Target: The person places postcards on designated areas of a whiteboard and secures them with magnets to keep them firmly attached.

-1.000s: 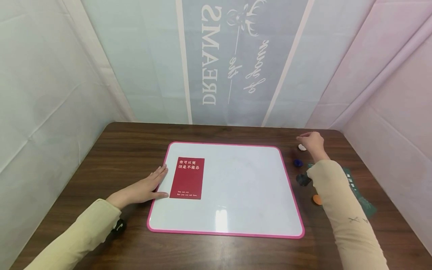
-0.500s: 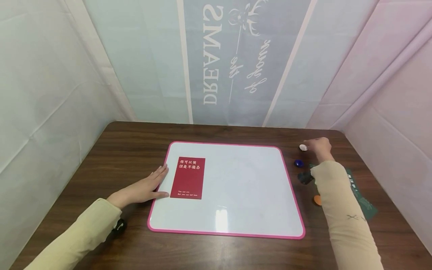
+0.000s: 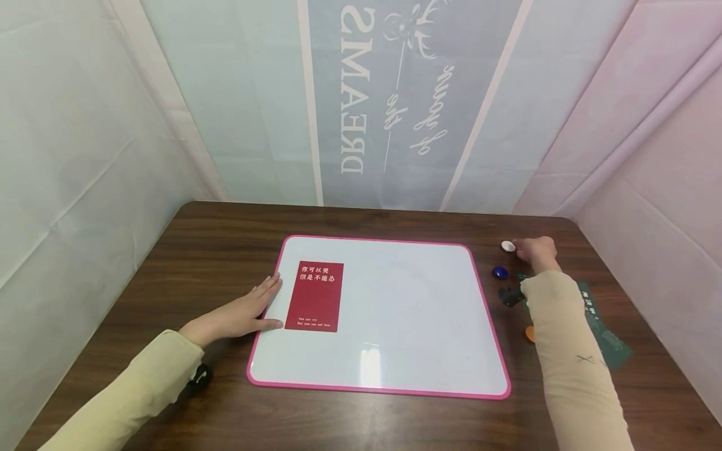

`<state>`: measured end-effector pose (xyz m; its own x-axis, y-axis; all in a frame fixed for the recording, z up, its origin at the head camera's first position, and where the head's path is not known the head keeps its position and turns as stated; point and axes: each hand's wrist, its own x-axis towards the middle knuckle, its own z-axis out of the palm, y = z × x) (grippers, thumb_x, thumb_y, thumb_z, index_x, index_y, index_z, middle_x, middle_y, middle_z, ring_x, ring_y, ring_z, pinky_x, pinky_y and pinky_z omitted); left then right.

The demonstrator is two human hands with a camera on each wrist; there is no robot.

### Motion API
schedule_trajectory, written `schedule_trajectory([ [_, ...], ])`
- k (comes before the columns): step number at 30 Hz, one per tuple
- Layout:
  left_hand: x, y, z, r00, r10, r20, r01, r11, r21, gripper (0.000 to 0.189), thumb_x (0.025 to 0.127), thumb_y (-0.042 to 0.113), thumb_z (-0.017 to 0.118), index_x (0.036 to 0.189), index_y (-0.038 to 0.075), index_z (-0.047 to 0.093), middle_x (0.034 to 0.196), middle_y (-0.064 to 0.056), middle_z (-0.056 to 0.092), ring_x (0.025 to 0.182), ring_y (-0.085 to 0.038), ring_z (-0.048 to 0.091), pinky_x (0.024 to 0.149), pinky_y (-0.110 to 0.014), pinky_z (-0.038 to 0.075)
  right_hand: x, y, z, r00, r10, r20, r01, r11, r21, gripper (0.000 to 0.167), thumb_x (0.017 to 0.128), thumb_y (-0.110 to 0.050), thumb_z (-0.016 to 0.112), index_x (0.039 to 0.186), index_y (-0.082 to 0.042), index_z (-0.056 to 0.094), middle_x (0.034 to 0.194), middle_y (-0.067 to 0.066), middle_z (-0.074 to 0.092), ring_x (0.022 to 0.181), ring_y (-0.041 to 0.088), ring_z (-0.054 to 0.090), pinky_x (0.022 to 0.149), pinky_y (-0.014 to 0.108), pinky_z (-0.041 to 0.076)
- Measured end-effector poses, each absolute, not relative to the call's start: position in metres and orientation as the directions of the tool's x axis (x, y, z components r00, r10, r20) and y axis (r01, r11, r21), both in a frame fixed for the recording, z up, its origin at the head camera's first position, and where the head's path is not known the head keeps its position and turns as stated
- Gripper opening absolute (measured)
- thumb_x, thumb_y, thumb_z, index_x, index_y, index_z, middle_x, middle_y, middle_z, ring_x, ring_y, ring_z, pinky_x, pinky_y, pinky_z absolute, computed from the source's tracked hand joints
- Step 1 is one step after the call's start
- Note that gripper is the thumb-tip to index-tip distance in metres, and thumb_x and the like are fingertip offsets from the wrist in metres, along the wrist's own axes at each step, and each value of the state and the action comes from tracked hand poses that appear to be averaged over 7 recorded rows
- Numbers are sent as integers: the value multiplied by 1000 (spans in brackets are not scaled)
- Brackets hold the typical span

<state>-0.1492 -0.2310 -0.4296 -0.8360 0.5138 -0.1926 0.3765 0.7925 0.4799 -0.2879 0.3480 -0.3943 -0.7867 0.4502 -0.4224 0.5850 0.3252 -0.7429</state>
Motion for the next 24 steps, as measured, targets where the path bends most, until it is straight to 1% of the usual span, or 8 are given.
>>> schedule_trajectory([
  [5,-149,-231,-430,-837,511,-196,372,794,481,92,81,43,63,143,-5,15,149,-23,10,136,-40,10,106,-54,19,-290,348,-399,-775,462,-431,594,302,-746,69,88,-17,56,139,11,19,79,2,52,49,-3,57,68,15,51],
  [9,-150,-231,-431,-837,509,-201,371,798,475,92,81,44,63,143,-4,15,149,-23,10,136,-39,10,105,-54,20,-289,347,-402,-774,478,-416,594,318,-739,67,88,-19,56,138,11,22,80,1,52,48,-4,55,68,15,51],
  [12,-150,-231,-431,-837,509,-201,372,798,474,92,81,44,63,143,-4,15,149,-23,10,136,-39,10,106,-54,20,-288,346,-403,-775,497,-389,588,344,-732,67,88,-23,58,136,10,27,81,2,53,50,-3,55,77,20,51],
  [13,-150,-231,-431,-837,509,-201,371,798,475,92,81,44,63,143,-4,15,149,-23,10,136,-39,10,106,-54,20,-288,345,-404,-779,498,-382,585,354,-730,67,88,-25,57,136,10,28,82,2,53,51,-2,54,83,23,49],
  [16,-149,-232,-431,-838,507,-202,369,799,476,92,81,44,63,143,-4,15,149,-22,10,136,-39,10,106,-54,19,-286,344,-405,-793,493,-359,569,387,-725,67,88,-29,57,135,11,30,75,-1,53,59,2,53,98,34,40],
  [19,-150,-232,-432,-839,505,-202,367,800,474,92,81,44,63,143,-3,15,149,-22,10,136,-39,10,106,-54,20,-285,344,-406,-810,474,-345,553,421,-719,68,88,-32,57,134,11,32,63,-9,52,68,5,51,104,40,32],
  [21,-150,-232,-432,-840,503,-202,367,801,473,92,81,45,63,143,-3,15,149,-22,10,136,-39,10,106,-54,20,-285,344,-407,-815,471,-337,547,435,-715,68,88,-32,58,133,12,33,55,-12,50,70,7,52,105,41,31],
  [24,-149,-232,-432,-841,503,-201,368,802,470,92,81,45,63,143,-3,15,149,-22,10,136,-38,10,106,-54,20,-284,343,-407,-815,471,-338,549,438,-712,68,88,-32,58,133,12,33,56,-13,48,74,10,53,105,41,31],
])
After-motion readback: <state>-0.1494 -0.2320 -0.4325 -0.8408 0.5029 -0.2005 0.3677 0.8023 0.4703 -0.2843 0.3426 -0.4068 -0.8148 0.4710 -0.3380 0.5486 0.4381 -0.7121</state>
